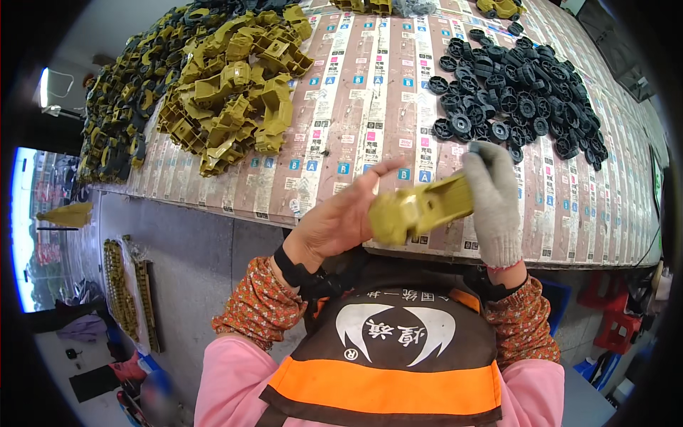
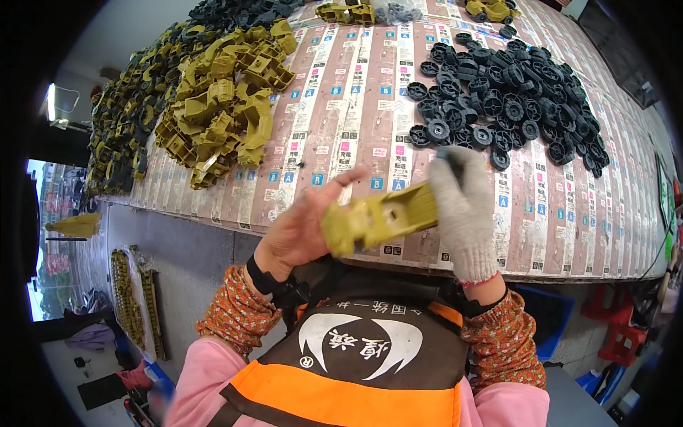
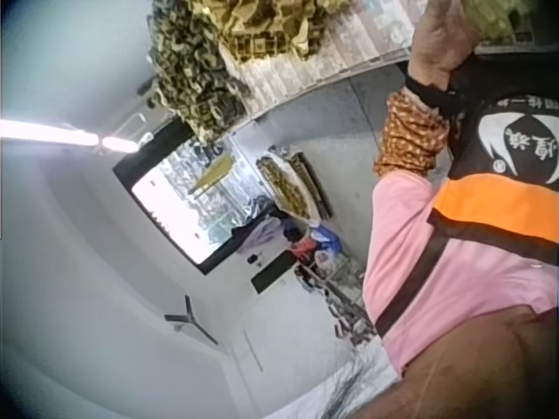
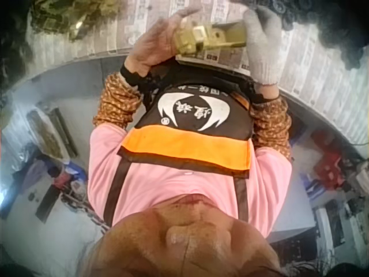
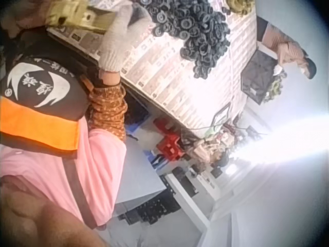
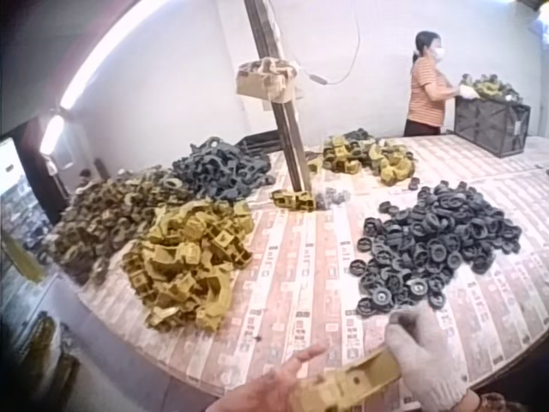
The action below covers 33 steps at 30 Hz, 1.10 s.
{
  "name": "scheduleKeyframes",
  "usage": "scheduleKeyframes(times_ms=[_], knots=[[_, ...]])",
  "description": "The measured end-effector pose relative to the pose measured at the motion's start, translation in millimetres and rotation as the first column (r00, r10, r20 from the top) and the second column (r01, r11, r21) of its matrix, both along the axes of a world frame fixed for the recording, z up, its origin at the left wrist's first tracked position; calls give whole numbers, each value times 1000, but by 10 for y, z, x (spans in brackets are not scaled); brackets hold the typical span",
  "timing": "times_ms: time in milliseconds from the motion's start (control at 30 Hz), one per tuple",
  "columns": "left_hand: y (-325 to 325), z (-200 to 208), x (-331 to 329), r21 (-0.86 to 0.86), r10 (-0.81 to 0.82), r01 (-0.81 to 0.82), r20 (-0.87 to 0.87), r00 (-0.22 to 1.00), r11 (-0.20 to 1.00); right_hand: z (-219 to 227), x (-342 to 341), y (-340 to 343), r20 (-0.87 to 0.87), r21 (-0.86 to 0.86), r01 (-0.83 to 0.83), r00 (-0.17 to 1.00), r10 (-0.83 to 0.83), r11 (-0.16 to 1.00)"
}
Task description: The person assembles yellow plastic chassis components with black plastic wheels. They pick up a yellow chassis, insert a black wheel into a designated slot, and place the assembled unit on the table. This process is repeated continuously throughout the video.
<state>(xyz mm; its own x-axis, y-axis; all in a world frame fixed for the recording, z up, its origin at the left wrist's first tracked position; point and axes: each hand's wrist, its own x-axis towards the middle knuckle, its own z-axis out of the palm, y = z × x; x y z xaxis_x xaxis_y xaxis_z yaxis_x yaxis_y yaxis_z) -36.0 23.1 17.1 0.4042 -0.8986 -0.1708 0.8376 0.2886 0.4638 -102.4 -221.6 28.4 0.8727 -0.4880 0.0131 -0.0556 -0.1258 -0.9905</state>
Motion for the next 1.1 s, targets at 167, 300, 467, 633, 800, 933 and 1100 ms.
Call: scheduleKeyframes(times_ms=[167, 300, 467, 633, 800, 933, 1100], knots=[[-222, -8, -252, 138, 304, -369, 347, 887, 919, -67, -176, 109, -41, 71, 128, 991, -125, 989], [-336, -161, -111, 171, 531, -580, 259, 807, 797, -2, -391, 264, -56, 88, -233, 970, 238, 969], [-291, -156, -99, 172, 411, -460, 259, 874, 871, 52, -308, 158, -29, 189, -315, 945, 326, 930], [-235, -82, -209, 239, 234, -301, 272, 933, 923, 83, -195, 104, -13, 403, -391, 902, 432, 827], [-311, -84, -256, 289, 259, -363, 342, 903, 886, 22, -196, 189, -17, 388, -378, 909, 416, 841], [-357, -70, -282, 288, 243, -387, 429, 870, 876, -58, -242, 205, -20, 355, -350, 924, 382, 867], [-405, -117, -333, 231, 166, -452, 713, 681, 862, -85, -345, 283, -47, -19, -308, 951, 307, 951]])
